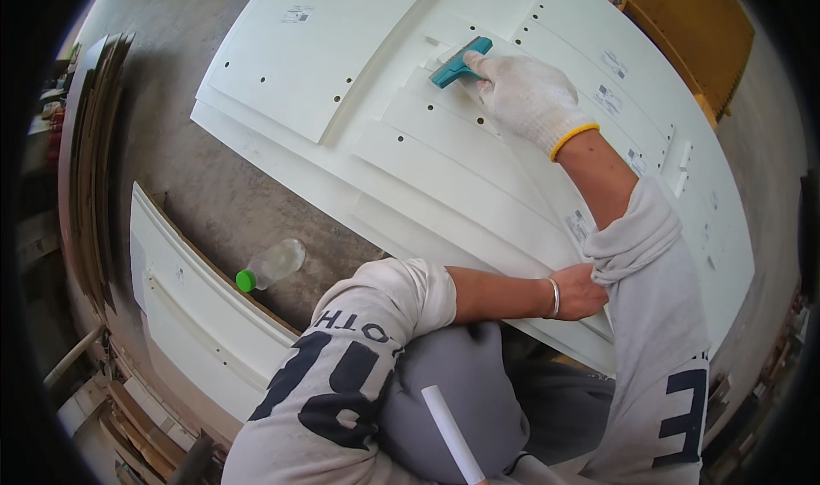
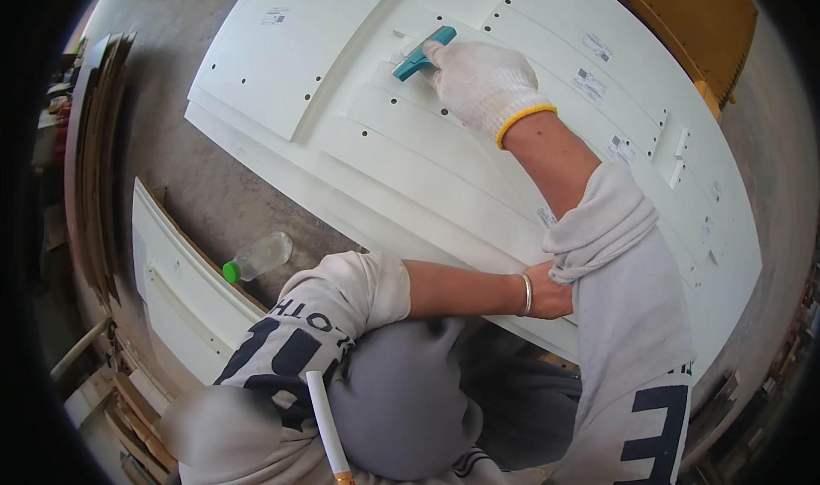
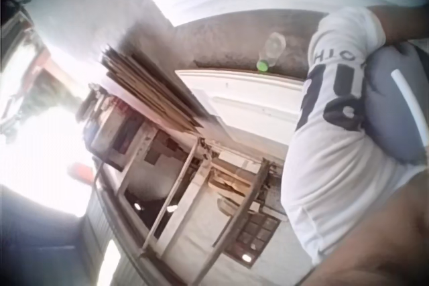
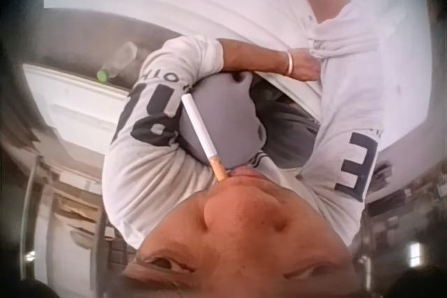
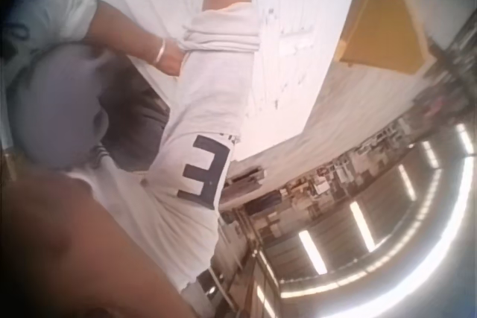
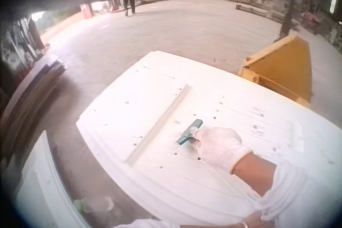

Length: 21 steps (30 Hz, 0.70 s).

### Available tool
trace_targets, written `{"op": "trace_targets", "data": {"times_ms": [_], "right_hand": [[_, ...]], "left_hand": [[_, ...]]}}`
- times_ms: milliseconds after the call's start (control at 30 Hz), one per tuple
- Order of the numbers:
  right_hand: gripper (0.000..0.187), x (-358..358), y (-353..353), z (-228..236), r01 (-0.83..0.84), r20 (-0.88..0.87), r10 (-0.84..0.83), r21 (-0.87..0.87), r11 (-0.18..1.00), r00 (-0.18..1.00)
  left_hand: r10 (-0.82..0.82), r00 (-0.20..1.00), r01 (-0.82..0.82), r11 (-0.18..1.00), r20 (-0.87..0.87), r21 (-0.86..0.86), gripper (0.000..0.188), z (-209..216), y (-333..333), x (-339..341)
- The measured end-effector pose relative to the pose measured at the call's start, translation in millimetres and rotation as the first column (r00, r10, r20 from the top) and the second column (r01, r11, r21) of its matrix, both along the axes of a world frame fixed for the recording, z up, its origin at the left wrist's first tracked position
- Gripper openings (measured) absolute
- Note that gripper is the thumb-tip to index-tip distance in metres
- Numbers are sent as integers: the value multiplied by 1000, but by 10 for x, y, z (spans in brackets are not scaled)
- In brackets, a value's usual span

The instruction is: The person sits on the floor and uses a scraper to remove stickers from white flat-pack panels. They repeatedly scrape the surface of each panel and peel off the removed sticker pieces by hand.

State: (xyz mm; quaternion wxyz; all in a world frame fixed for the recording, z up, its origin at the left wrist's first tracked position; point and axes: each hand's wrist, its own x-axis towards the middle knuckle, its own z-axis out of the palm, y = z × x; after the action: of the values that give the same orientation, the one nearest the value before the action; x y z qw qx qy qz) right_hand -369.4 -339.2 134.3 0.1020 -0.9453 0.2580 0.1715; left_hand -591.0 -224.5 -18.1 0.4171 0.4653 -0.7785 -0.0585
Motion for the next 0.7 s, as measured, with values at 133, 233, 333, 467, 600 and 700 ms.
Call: {"op": "trace_targets", "data": {"times_ms": [133, 233, 333, 467, 600, 700], "right_hand": [[49, 37, 38, 55, -20, -38, 20, -4, 1000, 999], [48, 43, 44, 39, -25, 3, 25, -4, 1000, 1000], [47, 140, -2, 14, -10, 12, 10, 4, 1000, 1000], [47, 479, 106, 31, 21, 70, -23, 31, 999, 997], [43, 114, -38, 150, -46, 226, 30, 66, 997, 974], [41, -160, -146, 126, -65, 169, 57, 46, 997, 984]], "left_hand": [[18, 1000, -17, 1000, -21, 8, 14, -79, 26, -46], [8, 999, -7, 999, -33, 40, 17, -103, 34, -59], [-15, 999, 16, 1000, -34, 14, 34, -10, 65, 2], [-20, 979, 28, 999, -201, 32, 49, 17, 66, 17], [13, 996, -12, 1000, -90, 15, 55, 83, 36, -2], [-25, 983, 23, 1000, 185, 13, 50, 246, 25, 144]]}}
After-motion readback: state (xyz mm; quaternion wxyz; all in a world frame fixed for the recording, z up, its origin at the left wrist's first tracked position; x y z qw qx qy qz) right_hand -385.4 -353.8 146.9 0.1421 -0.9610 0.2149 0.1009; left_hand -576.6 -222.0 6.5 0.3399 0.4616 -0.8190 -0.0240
